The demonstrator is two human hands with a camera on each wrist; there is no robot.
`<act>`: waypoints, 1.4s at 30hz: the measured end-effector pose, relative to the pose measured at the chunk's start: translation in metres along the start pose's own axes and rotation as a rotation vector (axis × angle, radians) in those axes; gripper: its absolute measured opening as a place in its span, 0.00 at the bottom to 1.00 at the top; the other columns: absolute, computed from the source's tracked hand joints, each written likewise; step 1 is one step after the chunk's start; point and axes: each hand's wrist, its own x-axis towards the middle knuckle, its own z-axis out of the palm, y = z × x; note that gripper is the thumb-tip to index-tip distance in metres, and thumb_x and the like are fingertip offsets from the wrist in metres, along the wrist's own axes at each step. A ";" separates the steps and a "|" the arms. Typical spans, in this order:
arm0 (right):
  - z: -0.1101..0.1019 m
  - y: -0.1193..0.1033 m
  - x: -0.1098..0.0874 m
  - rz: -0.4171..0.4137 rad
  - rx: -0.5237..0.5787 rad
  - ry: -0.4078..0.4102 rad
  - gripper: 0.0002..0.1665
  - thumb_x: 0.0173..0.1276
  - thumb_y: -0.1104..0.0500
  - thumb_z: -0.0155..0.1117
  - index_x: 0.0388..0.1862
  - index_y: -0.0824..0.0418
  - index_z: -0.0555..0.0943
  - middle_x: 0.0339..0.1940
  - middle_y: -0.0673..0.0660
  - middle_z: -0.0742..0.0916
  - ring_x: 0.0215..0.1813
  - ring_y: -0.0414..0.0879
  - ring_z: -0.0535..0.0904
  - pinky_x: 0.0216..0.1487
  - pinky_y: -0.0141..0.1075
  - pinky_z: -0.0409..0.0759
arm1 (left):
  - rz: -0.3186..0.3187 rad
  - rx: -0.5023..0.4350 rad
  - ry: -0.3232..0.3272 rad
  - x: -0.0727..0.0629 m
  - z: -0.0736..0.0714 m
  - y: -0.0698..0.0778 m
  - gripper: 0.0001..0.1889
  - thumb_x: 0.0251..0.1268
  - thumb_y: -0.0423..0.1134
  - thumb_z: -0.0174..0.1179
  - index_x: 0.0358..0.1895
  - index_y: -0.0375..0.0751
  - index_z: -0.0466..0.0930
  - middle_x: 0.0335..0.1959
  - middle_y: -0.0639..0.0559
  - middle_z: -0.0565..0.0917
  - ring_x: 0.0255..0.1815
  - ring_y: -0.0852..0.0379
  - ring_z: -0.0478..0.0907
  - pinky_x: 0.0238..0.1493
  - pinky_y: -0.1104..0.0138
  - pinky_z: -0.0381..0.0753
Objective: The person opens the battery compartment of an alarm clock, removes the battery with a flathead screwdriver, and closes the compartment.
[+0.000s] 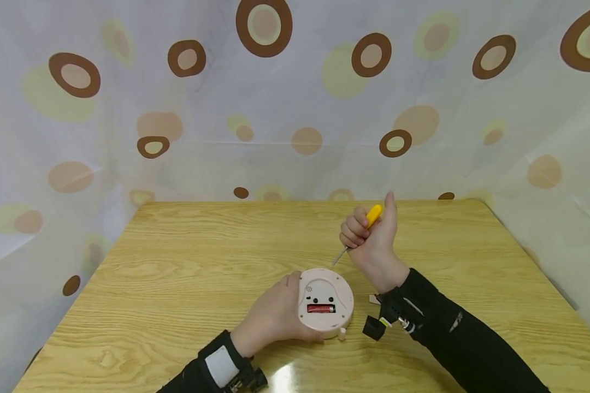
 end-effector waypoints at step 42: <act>-0.022 0.035 -0.036 -0.069 -0.317 -0.039 0.35 0.89 0.46 0.31 0.15 0.52 0.56 0.12 0.45 0.59 0.17 0.42 0.49 0.29 0.39 0.43 | -0.003 -0.029 -0.016 0.002 0.001 -0.001 0.58 0.30 0.63 0.88 0.65 0.35 0.69 0.47 0.51 0.81 0.43 0.58 0.80 0.43 0.66 0.83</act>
